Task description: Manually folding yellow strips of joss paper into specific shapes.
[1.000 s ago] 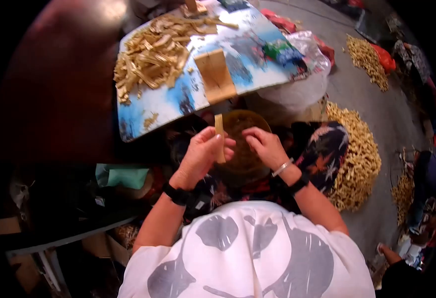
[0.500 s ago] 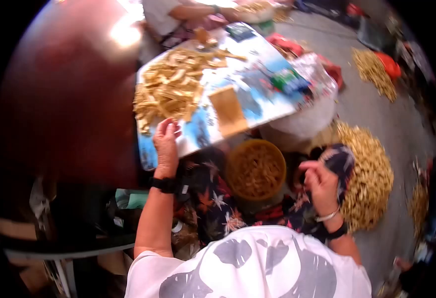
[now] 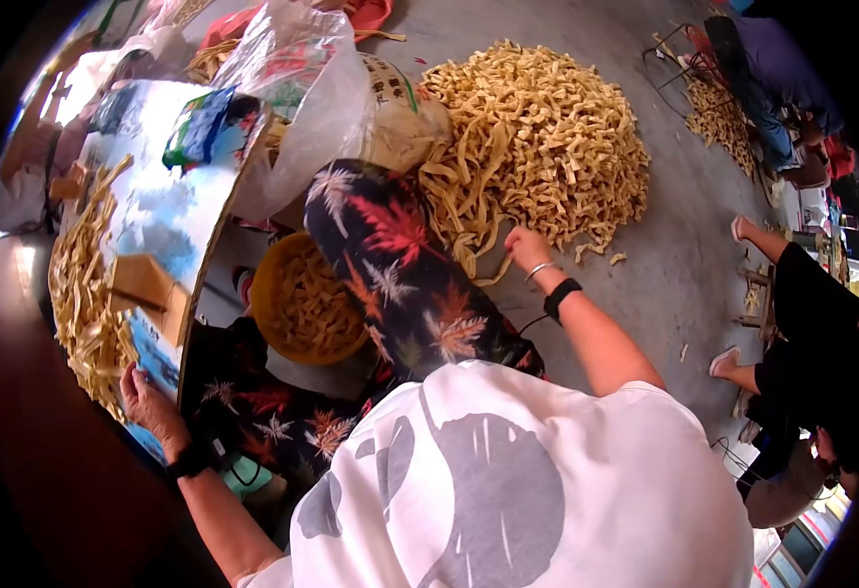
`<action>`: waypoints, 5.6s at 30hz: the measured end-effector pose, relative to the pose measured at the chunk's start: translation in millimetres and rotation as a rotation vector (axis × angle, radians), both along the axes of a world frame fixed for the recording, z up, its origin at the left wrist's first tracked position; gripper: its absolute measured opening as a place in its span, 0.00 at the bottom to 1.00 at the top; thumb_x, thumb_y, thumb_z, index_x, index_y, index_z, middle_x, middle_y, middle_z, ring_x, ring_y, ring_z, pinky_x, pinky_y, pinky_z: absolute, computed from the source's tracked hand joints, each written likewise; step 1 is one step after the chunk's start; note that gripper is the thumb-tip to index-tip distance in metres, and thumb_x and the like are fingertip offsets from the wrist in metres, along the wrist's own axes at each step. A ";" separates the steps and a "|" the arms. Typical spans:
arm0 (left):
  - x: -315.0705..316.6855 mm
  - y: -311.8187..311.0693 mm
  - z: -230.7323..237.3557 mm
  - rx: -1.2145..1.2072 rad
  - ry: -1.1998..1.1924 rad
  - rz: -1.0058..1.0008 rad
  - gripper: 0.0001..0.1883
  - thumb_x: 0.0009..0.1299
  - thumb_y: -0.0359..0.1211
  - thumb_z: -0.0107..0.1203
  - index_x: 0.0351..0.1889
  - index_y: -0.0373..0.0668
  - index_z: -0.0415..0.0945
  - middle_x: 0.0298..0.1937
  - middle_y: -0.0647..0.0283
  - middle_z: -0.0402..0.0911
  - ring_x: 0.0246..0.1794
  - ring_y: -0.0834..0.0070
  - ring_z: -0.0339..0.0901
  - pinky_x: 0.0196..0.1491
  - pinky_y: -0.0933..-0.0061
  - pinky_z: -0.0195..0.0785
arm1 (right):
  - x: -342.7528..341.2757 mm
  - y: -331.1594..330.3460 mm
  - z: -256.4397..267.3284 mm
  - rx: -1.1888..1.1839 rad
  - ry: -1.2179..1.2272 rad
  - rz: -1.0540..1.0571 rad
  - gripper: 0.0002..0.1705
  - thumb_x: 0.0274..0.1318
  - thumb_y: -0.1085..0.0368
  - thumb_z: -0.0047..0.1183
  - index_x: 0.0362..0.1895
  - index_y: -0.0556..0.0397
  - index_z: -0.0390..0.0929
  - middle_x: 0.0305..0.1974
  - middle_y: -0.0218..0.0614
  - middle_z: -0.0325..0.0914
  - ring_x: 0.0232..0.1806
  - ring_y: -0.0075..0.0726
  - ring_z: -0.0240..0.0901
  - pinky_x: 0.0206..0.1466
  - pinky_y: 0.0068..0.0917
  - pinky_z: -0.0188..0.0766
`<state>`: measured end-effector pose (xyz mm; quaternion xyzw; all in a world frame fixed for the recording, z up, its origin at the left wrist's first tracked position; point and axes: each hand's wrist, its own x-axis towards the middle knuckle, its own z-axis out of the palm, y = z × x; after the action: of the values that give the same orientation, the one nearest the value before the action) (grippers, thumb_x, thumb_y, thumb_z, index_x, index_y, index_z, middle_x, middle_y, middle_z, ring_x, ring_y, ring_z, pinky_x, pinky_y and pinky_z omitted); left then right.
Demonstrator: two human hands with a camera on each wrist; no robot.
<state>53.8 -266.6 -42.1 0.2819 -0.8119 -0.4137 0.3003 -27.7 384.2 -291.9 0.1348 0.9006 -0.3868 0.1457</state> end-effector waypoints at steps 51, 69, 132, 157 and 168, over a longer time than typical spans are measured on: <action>-22.3 259.7 55.0 0.443 -0.084 -0.726 0.22 0.81 0.43 0.42 0.23 0.45 0.59 0.23 0.73 0.58 0.24 0.84 0.54 0.28 0.79 0.46 | -22.2 -212.1 235.7 -0.134 0.733 0.840 0.29 0.51 0.64 0.61 0.59 0.49 0.70 0.60 0.48 0.68 0.63 0.54 0.65 0.60 0.42 0.71; 54.6 166.2 162.0 0.482 0.762 -0.492 0.23 0.80 0.50 0.41 0.26 0.47 0.58 0.26 0.70 0.54 0.25 0.82 0.49 0.34 0.79 0.51 | -102.5 -186.7 260.5 -0.066 0.594 0.779 0.08 0.65 0.68 0.44 0.43 0.54 0.74 0.34 0.53 0.79 0.39 0.61 0.79 0.43 0.45 0.76; 7.9 212.5 -32.4 1.768 0.226 -0.065 0.21 0.78 0.47 0.45 0.54 0.38 0.66 0.43 0.51 0.76 0.43 0.54 0.74 0.54 0.50 0.73 | 57.8 -242.7 309.4 -0.250 0.634 0.999 0.10 0.57 0.70 0.52 0.45 0.52 0.76 0.33 0.46 0.78 0.37 0.55 0.78 0.40 0.43 0.75; 39.5 231.9 -28.8 0.021 -0.393 -0.841 0.09 0.69 0.32 0.53 0.42 0.37 0.75 0.35 0.55 0.83 0.37 0.58 0.81 0.37 0.60 0.74 | 65.6 -250.5 285.5 -0.209 1.071 1.026 0.12 0.52 0.74 0.53 0.43 0.53 0.74 0.39 0.43 0.77 0.46 0.40 0.78 0.40 0.29 0.79; 51.7 256.7 15.5 -0.584 -0.162 -0.547 0.10 0.58 0.23 0.56 0.38 0.41 0.72 0.34 0.56 0.75 0.39 0.57 0.75 0.39 0.60 0.71 | 54.5 -269.1 236.4 -0.552 0.294 0.523 0.08 0.66 0.62 0.50 0.40 0.53 0.71 0.30 0.46 0.79 0.32 0.49 0.80 0.36 0.38 0.75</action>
<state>105.5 -9.9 -26.6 -0.0098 -0.9613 -0.2068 0.1817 26.8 115.1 -55.5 -0.1996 0.7779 -0.5792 0.1395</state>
